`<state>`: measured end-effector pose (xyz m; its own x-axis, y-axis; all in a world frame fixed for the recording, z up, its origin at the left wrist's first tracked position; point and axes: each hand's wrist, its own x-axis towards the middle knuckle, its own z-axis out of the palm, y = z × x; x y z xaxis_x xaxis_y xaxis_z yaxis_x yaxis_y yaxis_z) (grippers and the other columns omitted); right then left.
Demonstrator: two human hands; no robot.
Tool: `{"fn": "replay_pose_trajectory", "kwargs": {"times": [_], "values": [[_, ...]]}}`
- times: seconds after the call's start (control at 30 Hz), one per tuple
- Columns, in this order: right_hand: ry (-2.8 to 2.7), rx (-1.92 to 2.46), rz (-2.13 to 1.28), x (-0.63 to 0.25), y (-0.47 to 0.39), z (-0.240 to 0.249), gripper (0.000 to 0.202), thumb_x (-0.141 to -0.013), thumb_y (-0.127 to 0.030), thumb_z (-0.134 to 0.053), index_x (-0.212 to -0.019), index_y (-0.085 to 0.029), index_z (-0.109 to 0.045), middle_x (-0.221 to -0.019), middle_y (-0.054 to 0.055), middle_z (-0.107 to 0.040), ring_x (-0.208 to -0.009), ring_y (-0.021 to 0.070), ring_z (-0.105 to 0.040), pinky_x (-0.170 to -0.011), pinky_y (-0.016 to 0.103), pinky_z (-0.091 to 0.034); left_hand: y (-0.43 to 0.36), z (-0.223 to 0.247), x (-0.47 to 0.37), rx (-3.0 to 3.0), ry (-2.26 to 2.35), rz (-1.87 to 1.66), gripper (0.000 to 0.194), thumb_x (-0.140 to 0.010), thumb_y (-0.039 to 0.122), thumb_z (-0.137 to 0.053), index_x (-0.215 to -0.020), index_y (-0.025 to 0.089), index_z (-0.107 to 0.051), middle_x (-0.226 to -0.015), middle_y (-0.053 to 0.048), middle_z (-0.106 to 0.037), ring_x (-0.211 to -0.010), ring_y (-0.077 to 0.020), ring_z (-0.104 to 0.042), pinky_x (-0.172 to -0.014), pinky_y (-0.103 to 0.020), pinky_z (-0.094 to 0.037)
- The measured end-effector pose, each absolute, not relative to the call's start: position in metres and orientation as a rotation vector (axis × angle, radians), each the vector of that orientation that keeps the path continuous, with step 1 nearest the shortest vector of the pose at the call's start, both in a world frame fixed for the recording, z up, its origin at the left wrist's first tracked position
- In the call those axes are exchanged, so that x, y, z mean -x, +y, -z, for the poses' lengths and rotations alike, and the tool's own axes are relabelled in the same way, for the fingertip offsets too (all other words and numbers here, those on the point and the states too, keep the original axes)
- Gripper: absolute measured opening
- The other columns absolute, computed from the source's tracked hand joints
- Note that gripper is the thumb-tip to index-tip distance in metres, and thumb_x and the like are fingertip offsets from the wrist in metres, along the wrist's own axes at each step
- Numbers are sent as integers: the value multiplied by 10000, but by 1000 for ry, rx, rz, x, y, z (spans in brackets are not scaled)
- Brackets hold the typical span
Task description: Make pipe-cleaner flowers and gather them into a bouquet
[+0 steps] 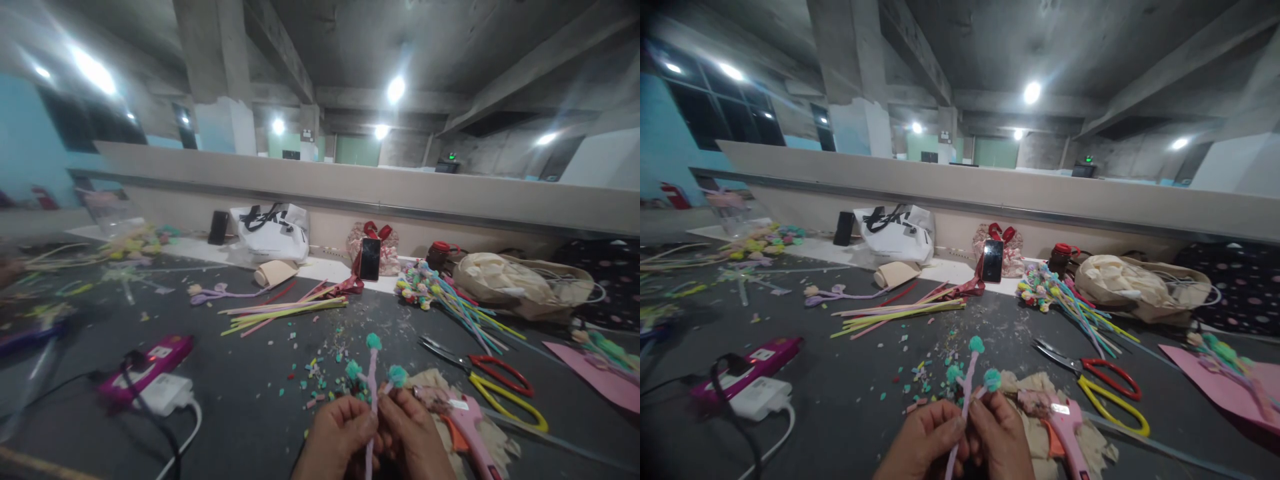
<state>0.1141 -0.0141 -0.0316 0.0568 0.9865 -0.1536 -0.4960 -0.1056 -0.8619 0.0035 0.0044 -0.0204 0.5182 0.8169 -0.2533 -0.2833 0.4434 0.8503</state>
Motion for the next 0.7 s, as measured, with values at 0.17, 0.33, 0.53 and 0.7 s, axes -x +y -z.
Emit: {"fn": "replay_pose_trajectory", "kwargs": {"times": [0.17,0.33,0.53,0.7], "values": [[-697,1002,-1414,-112,-14,31,301,-621,-407,-667,-733,-158,-540,-404,-76,-454,-316,28,-345,-331,144,-219,-2,16,1,-881,764,-728,433,-492,544,-665,-579,143,-526,-428,14,-546,-333,-45,-382,-364,-175,-218],[-826,958,-1434,-111,-14,25,279,-659,-394,-636,-794,-154,-587,-436,-74,-419,-346,27,-295,-376,171,-244,-1,5,4,-1005,848,-803,446,-478,559,-660,-554,162,-471,-394,40,-508,-317,-37,-326,-357,-177,-207],[-788,1046,-1385,-114,-12,17,267,-631,-386,-659,-711,-136,-612,-453,-62,-414,-378,31,-267,-391,182,-221,-4,5,6,-1045,873,-745,459,-497,603,-612,-570,161,-514,-400,40,-511,-308,-46,-329,-368,-191,-203],[-683,1077,-1210,-119,-9,-2,245,-608,-359,-690,-599,-136,-587,-444,-88,-313,-405,21,-220,-375,156,-145,-18,15,5,-993,907,-696,490,-392,610,-657,-480,144,-532,-382,59,-449,-365,-36,-299,-411,-193,-192]]}}
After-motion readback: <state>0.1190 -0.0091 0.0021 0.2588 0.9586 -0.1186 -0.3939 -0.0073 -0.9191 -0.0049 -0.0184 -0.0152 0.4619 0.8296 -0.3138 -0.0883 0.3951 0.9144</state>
